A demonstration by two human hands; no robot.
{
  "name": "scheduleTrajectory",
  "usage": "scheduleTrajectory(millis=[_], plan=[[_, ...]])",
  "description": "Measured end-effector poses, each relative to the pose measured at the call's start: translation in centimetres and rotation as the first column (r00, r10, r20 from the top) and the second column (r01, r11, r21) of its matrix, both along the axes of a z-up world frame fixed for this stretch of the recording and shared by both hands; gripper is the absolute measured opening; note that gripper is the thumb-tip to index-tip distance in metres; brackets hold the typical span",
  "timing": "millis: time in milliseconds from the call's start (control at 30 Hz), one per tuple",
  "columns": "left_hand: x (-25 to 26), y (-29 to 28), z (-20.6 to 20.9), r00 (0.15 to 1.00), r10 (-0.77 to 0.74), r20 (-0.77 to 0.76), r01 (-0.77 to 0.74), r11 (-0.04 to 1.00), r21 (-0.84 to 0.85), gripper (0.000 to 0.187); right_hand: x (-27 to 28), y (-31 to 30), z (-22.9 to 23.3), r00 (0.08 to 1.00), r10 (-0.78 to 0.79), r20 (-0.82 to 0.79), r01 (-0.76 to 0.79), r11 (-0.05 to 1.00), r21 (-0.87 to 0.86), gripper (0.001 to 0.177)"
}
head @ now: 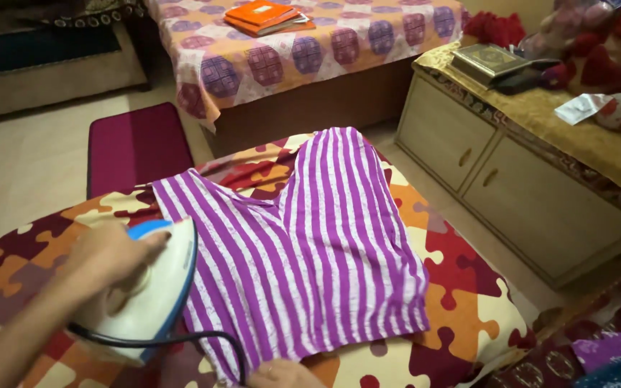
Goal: Ironing a purple and white striped garment on a bed.
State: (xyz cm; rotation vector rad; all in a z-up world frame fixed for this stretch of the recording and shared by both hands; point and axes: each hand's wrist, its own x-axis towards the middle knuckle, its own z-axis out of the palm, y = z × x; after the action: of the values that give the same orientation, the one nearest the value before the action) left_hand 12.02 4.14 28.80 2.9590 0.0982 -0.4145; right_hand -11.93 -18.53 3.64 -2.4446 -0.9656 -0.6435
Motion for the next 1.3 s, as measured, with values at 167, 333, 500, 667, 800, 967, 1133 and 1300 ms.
scheduleTrajectory(millis=[167, 333, 500, 667, 800, 967, 1133, 1300], plan=[[-4.1, -4.0, 5.2, 0.998, -0.06, -0.024, 0.058, 0.994, -0.091, 0.057, 0.8, -0.2, 11.5, 0.671, -0.201, -0.714, 0.084, 0.977, -0.195, 0.044], [-8.2, -11.9, 4.9, 0.846, -0.488, 0.214, 0.508, 0.86, -0.043, 0.047, 1.1, -11.6, 15.3, 0.538, -0.749, -0.386, 0.838, 0.522, 0.156, 0.051], [-9.5, -21.6, 1.2, 0.684, -0.724, 0.089, 0.729, 0.683, -0.05, 0.051, 1.1, -18.2, 13.6, 0.018, -0.969, -0.246, 0.99, 0.053, -0.134, 0.062], [-7.8, -31.2, -7.3, 0.587, -0.674, 0.448, 0.769, 0.637, -0.049, 0.052, 0.8, -20.3, 10.4, 0.024, -0.945, -0.326, 0.988, 0.073, -0.138, 0.037], [-1.1, -35.0, -3.6, 0.685, -0.63, 0.366, 0.703, 0.703, -0.104, 0.056, 0.5, -20.8, 9.3, 0.012, -0.96, -0.279, 0.994, 0.042, -0.103, 0.043], [12.4, -38.4, -5.4, 0.71, -0.515, 0.48, 0.497, 0.849, 0.176, 0.056, 0.8, -20.5, 8.9, 0.098, -0.961, -0.259, 0.985, 0.131, -0.115, 0.054], [14.9, -39.2, -6.4, 0.72, -0.53, 0.448, 0.492, 0.845, 0.21, 0.059, 3.9, -21.6, 13.0, 0.156, -0.962, -0.223, 0.98, 0.179, -0.086, 0.051], [7.6, -36.4, -3.0, 0.675, -0.7, 0.235, 0.695, 0.71, 0.117, 0.052, 12.0, -27.6, 11.0, 0.289, -0.943, -0.163, 0.953, 0.268, 0.142, 0.047]])
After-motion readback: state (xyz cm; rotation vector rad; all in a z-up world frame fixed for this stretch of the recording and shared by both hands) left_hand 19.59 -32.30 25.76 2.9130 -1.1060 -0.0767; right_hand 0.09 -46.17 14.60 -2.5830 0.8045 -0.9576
